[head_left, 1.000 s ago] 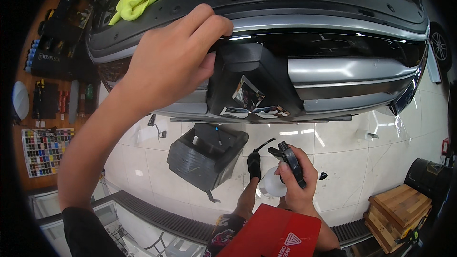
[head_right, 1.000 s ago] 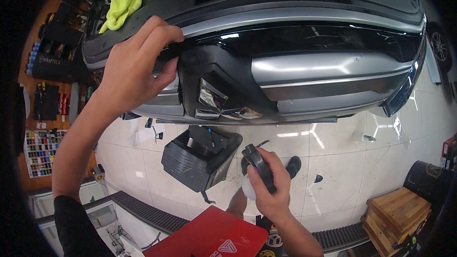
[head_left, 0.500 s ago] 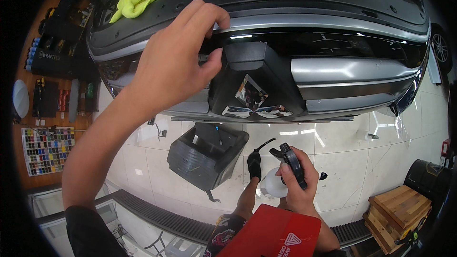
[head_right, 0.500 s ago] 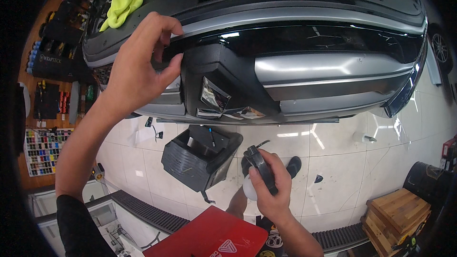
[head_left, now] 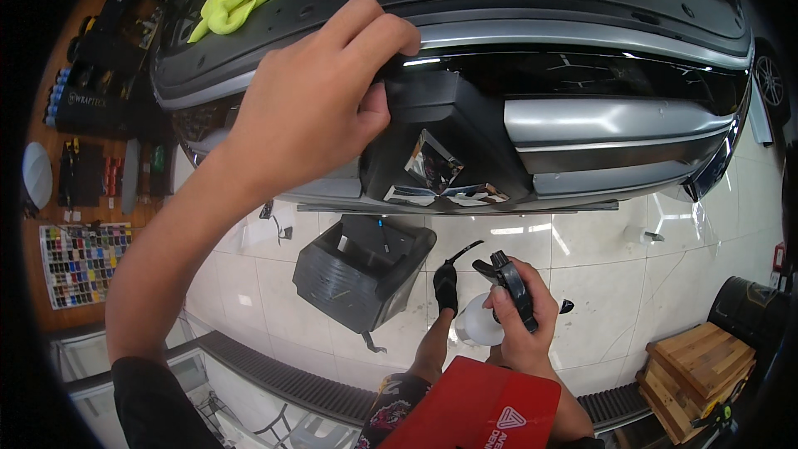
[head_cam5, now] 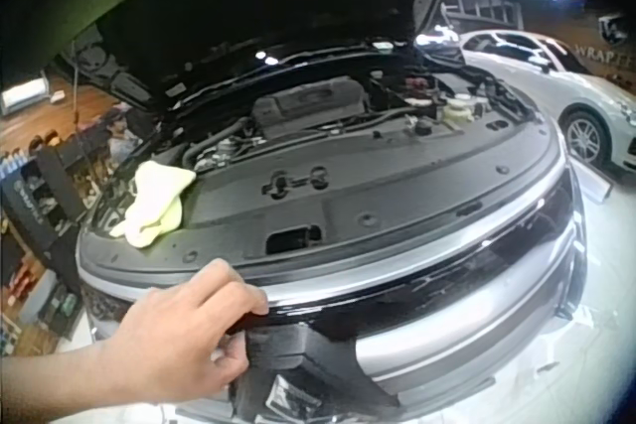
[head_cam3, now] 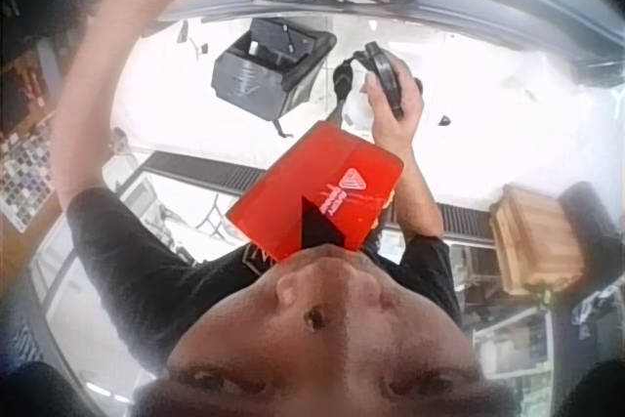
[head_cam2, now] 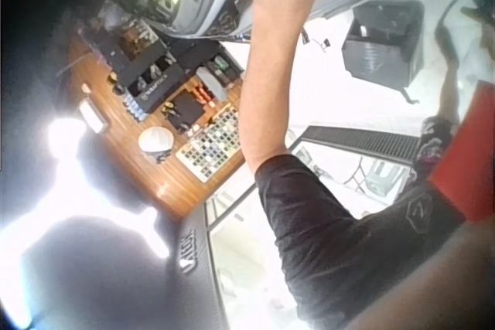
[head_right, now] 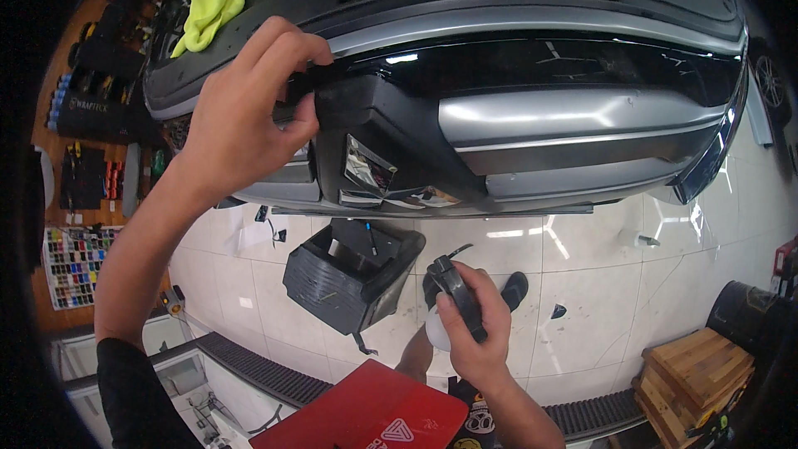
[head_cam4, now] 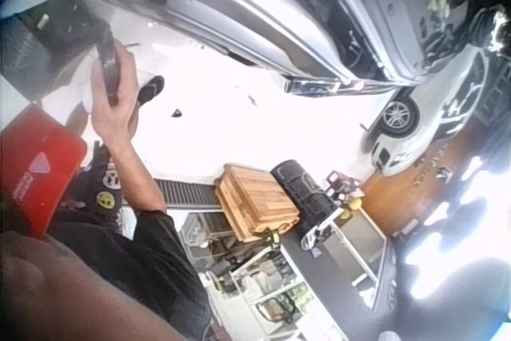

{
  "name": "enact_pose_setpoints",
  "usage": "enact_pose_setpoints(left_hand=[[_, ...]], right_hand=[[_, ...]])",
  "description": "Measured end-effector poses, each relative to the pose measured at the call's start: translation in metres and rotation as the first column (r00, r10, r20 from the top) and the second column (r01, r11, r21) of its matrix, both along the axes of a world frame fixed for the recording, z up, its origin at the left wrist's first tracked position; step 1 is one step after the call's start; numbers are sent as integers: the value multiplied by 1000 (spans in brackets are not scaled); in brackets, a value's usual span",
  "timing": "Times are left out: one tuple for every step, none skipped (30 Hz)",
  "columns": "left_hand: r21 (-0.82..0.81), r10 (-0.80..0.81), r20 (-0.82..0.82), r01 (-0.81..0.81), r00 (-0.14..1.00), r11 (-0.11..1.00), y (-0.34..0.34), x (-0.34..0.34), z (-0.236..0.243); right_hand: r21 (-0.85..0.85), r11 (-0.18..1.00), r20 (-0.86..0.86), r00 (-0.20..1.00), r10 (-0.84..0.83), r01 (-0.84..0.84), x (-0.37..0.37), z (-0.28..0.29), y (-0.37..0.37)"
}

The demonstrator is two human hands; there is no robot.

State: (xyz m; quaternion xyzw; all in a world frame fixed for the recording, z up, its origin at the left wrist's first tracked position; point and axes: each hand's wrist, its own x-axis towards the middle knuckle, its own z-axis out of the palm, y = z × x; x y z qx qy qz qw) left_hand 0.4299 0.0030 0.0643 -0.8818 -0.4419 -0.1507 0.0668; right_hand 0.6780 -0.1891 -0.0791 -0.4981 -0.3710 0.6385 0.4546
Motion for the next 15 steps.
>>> enact_pose_setpoints(left_hand=[[-30,17,-3,-17,1000,999,0,1,2],[-60,34,-7,-35,999,998,0,2,6],[-89,53,-12,-54,999,995,0,3,9],[-90,29,-15,-31,999,996,1,4,11],[-90,5,-18,-7,1000,996,4,5,12],[-91,-18,-22,15,1000,996,7,5,13],[-70,-48,-58,44,997,997,9,5,14],[-50,-77,-93,73,993,996,12,5,15],[-32,-108,-127,104,986,994,14,6,16],[-41,-111,-142,106,984,994,17,6,18],[-49,-114,-156,108,981,993,20,7,21],[-58,-119,-170,110,978,992,22,8,24],[-92,-105,-159,91,982,992,23,12,27],[-126,-91,-149,72,985,989,25,18,31],[-159,-74,-143,51,987,986,25,20,33]], right_hand=[[-1,1000,-3,1000,-2,2,0,-1,0],[-4,1000,-1,1000,-4,4,1,-1,0],[-5,1000,2,1000,-4,4,2,-1,1],[-7,1000,4,1000,-4,4,2,-2,1],[-7,1000,5,1000,-2,2,2,-2,2],[-6,1000,5,1000,0,0,2,-2,2],[-4,1000,4,1000,2,-2,2,-2,3],[-5,1000,-2,1000,-3,3,2,-2,3],[-6,1000,-6,1000,-9,9,2,-2,3],[-8,1000,-10,1000,-16,16,2,-2,2],[-18,999,-23,999,-29,29,2,-2,2],[-29,999,-36,998,-43,42,0,-2,2],[-39,998,-49,997,-58,56,-1,-3,2],[-35,998,-42,998,-56,54,0,-3,2],[-30,998,-38,998,-51,50,0,-4,2]])
